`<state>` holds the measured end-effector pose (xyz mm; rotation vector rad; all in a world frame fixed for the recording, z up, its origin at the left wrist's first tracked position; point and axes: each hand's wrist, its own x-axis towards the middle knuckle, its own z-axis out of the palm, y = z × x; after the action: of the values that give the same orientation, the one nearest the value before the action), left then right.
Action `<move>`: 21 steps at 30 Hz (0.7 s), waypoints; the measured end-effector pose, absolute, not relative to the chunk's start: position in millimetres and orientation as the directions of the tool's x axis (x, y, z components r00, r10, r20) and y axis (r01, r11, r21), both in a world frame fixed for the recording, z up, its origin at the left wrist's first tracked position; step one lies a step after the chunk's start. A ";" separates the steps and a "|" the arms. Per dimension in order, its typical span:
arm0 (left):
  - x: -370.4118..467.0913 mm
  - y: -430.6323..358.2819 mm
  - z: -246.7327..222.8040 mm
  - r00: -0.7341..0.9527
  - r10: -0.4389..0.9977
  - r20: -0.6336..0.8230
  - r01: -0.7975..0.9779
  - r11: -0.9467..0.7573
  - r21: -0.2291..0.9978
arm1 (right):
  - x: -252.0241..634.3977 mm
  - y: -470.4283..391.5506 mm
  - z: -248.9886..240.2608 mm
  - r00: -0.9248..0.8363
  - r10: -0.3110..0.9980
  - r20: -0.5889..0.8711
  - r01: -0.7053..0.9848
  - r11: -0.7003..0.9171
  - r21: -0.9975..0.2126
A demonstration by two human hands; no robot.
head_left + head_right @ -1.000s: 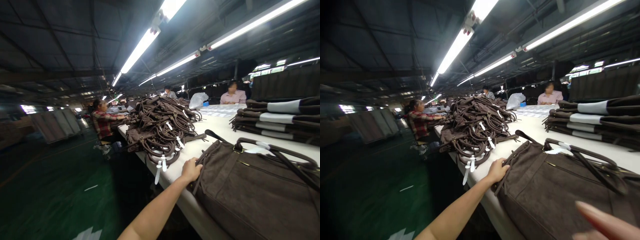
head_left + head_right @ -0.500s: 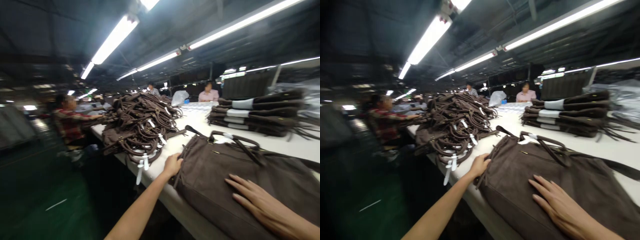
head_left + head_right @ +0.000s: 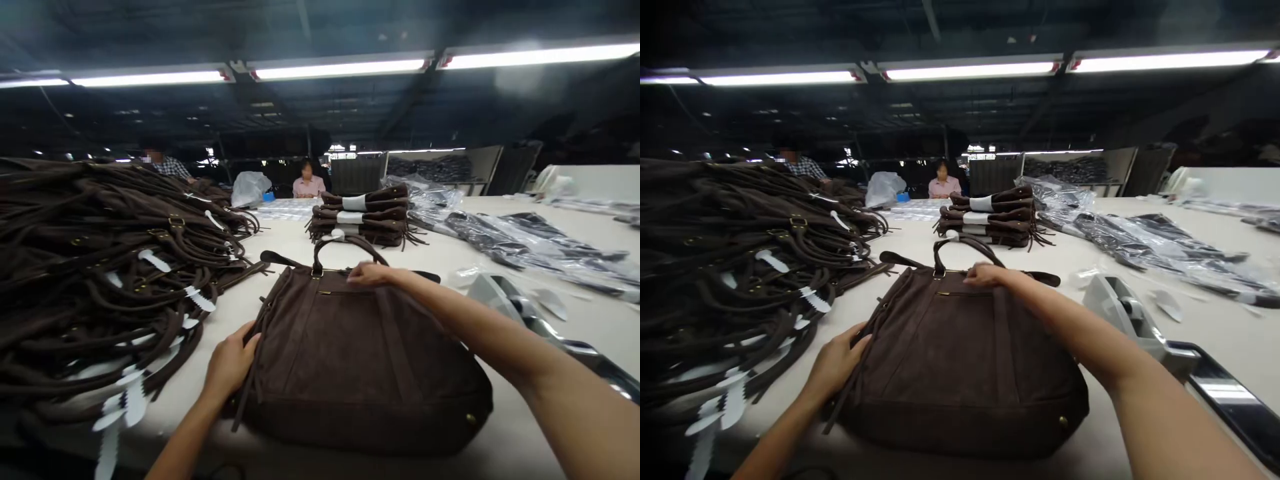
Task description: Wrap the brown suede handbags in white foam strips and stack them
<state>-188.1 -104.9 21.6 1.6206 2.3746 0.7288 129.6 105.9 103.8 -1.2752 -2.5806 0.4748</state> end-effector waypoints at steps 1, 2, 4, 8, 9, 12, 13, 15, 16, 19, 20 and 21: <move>-188.3 -104.6 21.3 -0.401 0.908 0.124 0.822 0.297 0.485 | 132.1 122.8 117.4 -0.534 0.837 0.118 0.747 0.533 -0.398; -188.1 -104.5 21.2 -0.409 0.904 0.122 0.819 0.304 0.486 | 135.4 138.5 129.7 -0.461 0.867 0.188 0.762 0.495 -0.416; -187.2 -104.8 21.7 -0.419 0.900 0.118 0.815 0.316 0.486 | 142.8 161.4 146.1 -0.316 0.901 0.298 0.778 0.426 -0.462; -184.8 -106.7 22.9 -0.418 0.898 0.136 0.816 0.306 0.490 | 147.0 158.0 136.7 -0.260 0.918 0.300 0.742 0.389 -0.546; -184.6 -106.5 23.1 -0.413 0.899 0.147 0.822 0.299 0.485 | 145.5 148.8 129.7 -0.294 0.914 0.279 0.722 0.404 -0.562; -185.2 -104.2 24.6 -0.393 0.906 0.159 0.840 0.282 0.464 | 141.9 117.1 116.0 -0.393 0.893 0.218 0.657 0.439 -0.612; -185.6 -103.5 25.6 -0.383 0.910 0.160 0.842 0.273 0.465 | 142.6 108.0 116.3 -0.422 0.886 0.190 0.639 0.440 -0.631; -186.4 -105.1 28.2 -0.337 0.928 0.161 0.836 0.216 0.504 | 147.8 94.1 124.6 -0.465 0.877 0.122 0.616 0.419 -0.667; -187.1 -108.2 29.5 -0.294 0.942 0.165 0.827 0.163 0.538 | 152.1 89.4 131.6 -0.475 0.874 0.100 0.614 0.410 -0.675; -192.1 -127.6 31.8 -0.151 0.973 0.175 0.779 0.008 0.627 | 168.0 83.0 154.7 -0.450 0.878 0.163 0.663 0.450 -0.598; -195.6 -135.9 31.8 -0.128 0.976 0.174 0.766 -0.014 0.643 | 173.3 83.6 161.2 -0.438 0.871 0.221 0.688 0.483 -0.541; -200.2 -143.9 31.8 -0.127 0.978 0.167 0.754 -0.014 0.656 | 178.2 85.6 166.4 -0.439 0.853 0.281 0.712 0.521 -0.471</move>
<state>-200.2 -143.9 31.8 1.8043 1.9260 0.9016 178.2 85.6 166.4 -1.2752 -2.2795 0.3894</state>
